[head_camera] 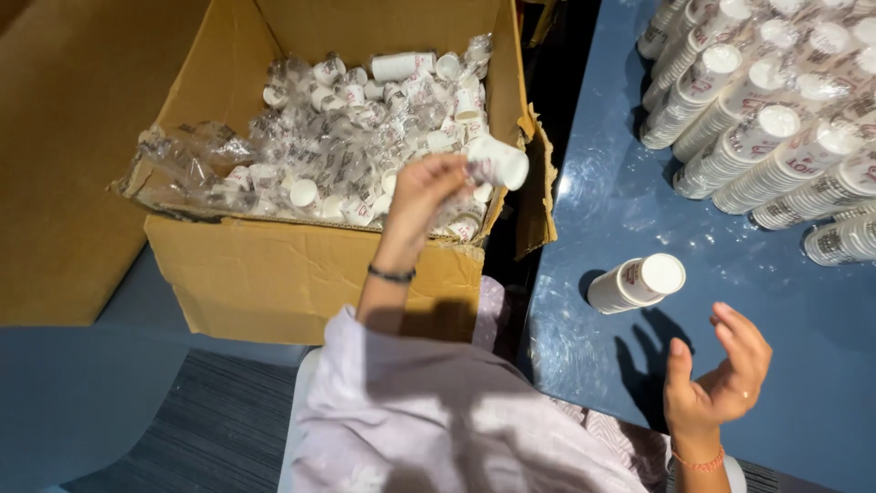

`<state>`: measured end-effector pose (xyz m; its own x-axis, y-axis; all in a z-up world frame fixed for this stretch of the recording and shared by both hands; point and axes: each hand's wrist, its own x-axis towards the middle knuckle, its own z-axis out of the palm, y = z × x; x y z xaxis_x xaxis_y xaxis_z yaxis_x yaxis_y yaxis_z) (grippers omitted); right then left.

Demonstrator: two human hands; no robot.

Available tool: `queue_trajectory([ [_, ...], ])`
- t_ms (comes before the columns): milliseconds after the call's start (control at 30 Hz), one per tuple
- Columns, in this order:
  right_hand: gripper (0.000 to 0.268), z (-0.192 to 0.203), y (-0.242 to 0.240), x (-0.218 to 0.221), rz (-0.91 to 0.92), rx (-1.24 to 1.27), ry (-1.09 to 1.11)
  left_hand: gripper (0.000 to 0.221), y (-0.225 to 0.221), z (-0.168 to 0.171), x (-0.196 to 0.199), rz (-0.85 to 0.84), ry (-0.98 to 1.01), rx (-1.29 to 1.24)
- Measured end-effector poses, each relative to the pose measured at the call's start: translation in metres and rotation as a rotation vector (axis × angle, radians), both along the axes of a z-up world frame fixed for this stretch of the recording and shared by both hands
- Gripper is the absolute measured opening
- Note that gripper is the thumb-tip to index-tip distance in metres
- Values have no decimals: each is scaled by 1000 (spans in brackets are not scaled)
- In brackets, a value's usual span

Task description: The recorder is organizing, stacking, and packaging small paper cups into plastic sleeves from a large cardboard box.

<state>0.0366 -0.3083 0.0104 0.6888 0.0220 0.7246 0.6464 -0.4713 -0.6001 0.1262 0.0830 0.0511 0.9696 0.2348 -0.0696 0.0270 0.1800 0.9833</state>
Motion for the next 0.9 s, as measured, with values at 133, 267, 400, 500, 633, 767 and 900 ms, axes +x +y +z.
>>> queue_trajectory([
  [133, 56, 35, 28, -13, 70, 42, -170, 20, -83, 11, -77, -380, -105, -524],
  [267, 61, 50, 48, -21, 253, 131, -177, 20, -143, 1, -115, -634, -65, -583],
  [400, 59, 52, 52, -13, 203, 109, -158, 34, -158, -7, -115, -609, 53, -701],
  [500, 58, 61, 49, 8, 125, 104, -96, 41, -130, 36, -105, -461, -57, -341],
  [633, 58, 72, 51, 27, 75, 21, -16, 34, -100, 35, -113, -263, -102, -307],
  [767, 66, 65, 53, 30, 64, -70, 50, 25, -81, 25, -122, -192, -87, -341],
  [900, 75, 32, 40, 31, 118, 40, 104, 22, -57, 22, -122, -95, -15, -310],
])
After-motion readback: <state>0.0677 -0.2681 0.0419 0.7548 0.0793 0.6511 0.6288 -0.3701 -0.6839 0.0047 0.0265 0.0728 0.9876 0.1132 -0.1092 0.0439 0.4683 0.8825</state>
